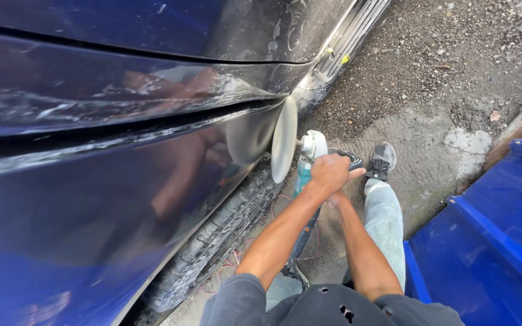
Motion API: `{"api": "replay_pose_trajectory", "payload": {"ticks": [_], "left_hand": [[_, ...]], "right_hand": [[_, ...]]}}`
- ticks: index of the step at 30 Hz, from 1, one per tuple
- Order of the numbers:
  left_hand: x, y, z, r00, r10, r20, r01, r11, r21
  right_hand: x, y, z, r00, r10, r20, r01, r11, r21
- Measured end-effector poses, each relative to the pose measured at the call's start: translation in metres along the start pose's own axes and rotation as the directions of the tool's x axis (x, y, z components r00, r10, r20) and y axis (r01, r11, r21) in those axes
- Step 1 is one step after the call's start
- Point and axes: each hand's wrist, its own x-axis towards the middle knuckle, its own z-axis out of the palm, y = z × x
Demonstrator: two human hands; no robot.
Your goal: Polishing the exterior paint of a blue pickup truck using a power buffer.
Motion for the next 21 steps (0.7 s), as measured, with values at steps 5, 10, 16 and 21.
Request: {"api": "replay_pose_trajectory", "payload": {"ticks": [5,10,16,21], "left_hand": [[0.045,-0.012,0.030,0.998,-0.054,0.013,0.054,0.999,0.007],[0.055,-0.012,0.042,0.981,-0.144,0.126,0.144,0.990,0.012],[0.025,-0.009,0.044,0.963,-0.182,0.197,0.181,0.983,0.023],[-0.023,-0.003,0.033,0.967,-0.160,0.197,0.157,0.987,0.034]], "right_hand": [[0.014,-0.066,0.018,0.999,-0.011,0.045,0.011,1.000,-0.006],[-0.007,-0.090,0.029,0.996,-0.014,0.093,0.014,1.000,0.000],[-0.056,-0.123,0.049,0.993,-0.044,0.111,0.042,0.999,0.023],[-0.095,-0.139,0.081,0.991,-0.094,0.100,0.089,0.995,0.051]]}}
